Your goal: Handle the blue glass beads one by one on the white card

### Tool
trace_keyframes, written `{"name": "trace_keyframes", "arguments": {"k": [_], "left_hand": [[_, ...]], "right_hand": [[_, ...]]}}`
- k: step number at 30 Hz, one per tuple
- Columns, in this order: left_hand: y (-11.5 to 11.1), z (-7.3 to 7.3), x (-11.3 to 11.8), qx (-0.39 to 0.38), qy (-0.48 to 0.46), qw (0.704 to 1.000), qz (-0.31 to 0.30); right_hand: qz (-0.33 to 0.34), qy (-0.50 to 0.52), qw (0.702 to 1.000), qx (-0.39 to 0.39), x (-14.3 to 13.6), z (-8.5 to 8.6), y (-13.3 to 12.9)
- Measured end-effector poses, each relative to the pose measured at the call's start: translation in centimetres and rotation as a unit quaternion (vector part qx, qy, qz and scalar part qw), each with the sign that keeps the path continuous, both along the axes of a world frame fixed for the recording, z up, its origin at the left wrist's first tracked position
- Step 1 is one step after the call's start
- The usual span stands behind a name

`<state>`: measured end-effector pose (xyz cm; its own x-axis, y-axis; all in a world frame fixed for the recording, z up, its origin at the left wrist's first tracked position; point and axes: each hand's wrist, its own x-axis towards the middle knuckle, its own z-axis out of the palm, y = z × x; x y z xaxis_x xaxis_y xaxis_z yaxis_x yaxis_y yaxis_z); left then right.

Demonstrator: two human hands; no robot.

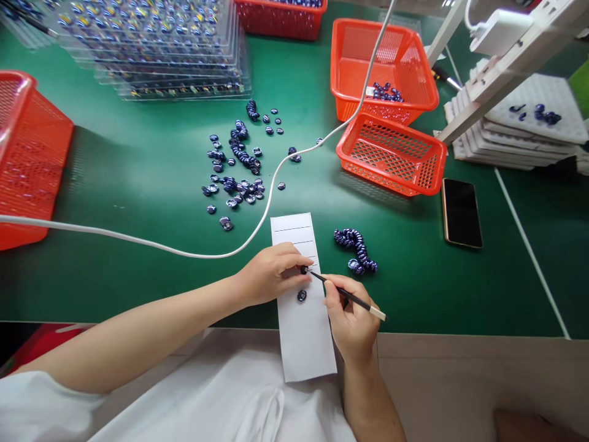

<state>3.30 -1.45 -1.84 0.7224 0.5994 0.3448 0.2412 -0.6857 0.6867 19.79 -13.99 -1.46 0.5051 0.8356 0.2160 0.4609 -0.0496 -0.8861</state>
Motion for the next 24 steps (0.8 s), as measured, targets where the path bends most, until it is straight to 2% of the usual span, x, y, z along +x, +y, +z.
{"name": "trace_keyframes", "arguments": {"k": [14,21,24], "left_hand": [[0.09,0.25,0.04,-0.004,0.009,1.0,-0.002],[0.09,0.21,0.05,0.001,0.012,1.0,0.0],[0.11,0.13,0.1,-0.01,0.02,1.0,0.004]], "right_hand": [[0.003,-0.032,0.999,-0.016,-0.08,0.09,0.02],[0.051,-0.035,0.998,0.029,-0.05,-0.1,0.17],[0.045,-0.038,0.998,0.035,-0.18,-0.08,0.2]]}}
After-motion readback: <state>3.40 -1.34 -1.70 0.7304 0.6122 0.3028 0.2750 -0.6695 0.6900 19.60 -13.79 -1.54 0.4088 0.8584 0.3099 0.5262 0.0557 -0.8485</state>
